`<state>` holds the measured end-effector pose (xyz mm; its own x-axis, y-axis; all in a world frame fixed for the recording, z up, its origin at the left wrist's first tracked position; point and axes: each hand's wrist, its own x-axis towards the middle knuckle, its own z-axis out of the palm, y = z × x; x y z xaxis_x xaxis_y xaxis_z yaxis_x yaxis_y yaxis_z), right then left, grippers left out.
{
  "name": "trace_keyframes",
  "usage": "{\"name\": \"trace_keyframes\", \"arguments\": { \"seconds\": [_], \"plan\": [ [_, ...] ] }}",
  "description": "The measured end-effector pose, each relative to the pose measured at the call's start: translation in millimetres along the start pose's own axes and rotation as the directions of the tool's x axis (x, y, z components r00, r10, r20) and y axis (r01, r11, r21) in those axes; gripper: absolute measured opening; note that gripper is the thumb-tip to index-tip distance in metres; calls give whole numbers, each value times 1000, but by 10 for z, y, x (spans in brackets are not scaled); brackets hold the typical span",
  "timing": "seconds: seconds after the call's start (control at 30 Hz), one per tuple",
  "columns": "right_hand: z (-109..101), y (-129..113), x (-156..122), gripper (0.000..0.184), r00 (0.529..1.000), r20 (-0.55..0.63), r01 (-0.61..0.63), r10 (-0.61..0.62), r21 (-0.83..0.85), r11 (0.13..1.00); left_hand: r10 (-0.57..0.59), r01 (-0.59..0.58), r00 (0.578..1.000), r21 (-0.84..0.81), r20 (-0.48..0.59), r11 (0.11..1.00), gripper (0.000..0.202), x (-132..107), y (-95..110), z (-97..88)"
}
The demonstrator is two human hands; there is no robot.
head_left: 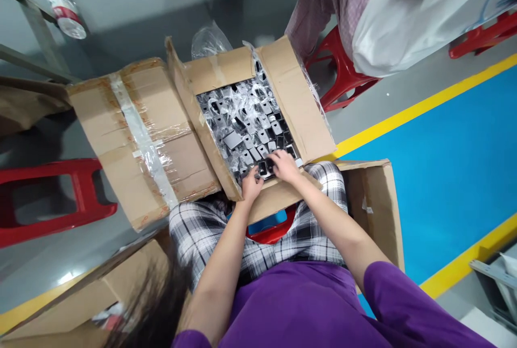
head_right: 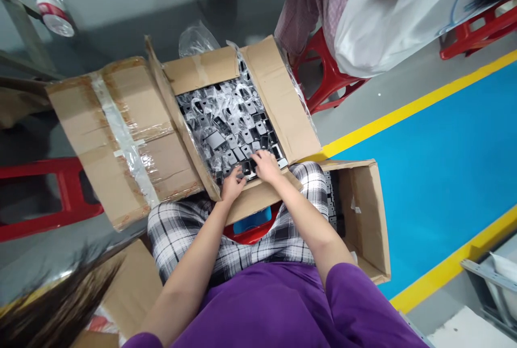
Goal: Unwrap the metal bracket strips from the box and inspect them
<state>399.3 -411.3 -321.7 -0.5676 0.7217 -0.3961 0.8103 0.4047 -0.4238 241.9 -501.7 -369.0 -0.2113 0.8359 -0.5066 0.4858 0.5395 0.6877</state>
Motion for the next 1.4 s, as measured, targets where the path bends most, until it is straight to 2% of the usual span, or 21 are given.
{"name": "trace_keyframes", "arguments": {
  "seconds": [0.07, 0.1, 0.23, 0.37, 0.6, 0.8, 0.93, 1.03, 1.2, 1.33, 1.4],
  "plan": [
    [-72, 98, -3, 56, 990, -24, -137, 136, -43, 990, 15, -15, 1000, 25, 3, 1000, 52, 8, 14, 27],
    [-106, 136, 1, 58, 988, -17, -155, 154, -70, 985, 25, -25, 1000, 37, -5, 999, 51, 10, 20, 34],
    [-174, 180, 34, 61, 996, 62, -45, 57, -174, 984, 94, -88, 993, 88, -69, 992, 45, -1, 67, 14],
    [-110, 139, 44, 59, 996, 89, 18, 2, -219, 975, 172, -153, 977, 146, -125, 977, 39, -22, 179, 16],
    [-18, 215, 3, 54, 993, 59, 106, -98, -167, 980, 271, -250, 961, 249, -52, 936, 36, -16, 401, 230],
    [-65, 329, -33, 51, 983, 87, 171, -160, -140, 975, 225, -211, 974, 275, -21, 938, 29, 31, 387, 301],
    [-102, 441, -63, 61, 961, 135, 248, -243, -21, 969, 203, -189, 979, 234, -34, 954, 26, 33, 380, 273],
    [-116, 526, -92, 65, 961, 138, 224, -240, 120, 967, 191, -179, 980, 173, -55, 968, 24, 24, 413, 240],
    [-112, 533, -155, 63, 975, -19, 219, -220, 214, 952, 116, -114, 990, 30, -76, 993, 23, 56, 501, 224],
    [-100, 440, -208, 61, 966, -93, 255, -241, 200, 946, 0, 1, 1000, -90, 4, 996, 45, 169, 553, 253],
    [-80, 423, -234, 63, 962, -98, 271, -254, 233, 934, -21, 28, 998, -131, 55, 991, 47, 225, 562, 262]
  ]
}}
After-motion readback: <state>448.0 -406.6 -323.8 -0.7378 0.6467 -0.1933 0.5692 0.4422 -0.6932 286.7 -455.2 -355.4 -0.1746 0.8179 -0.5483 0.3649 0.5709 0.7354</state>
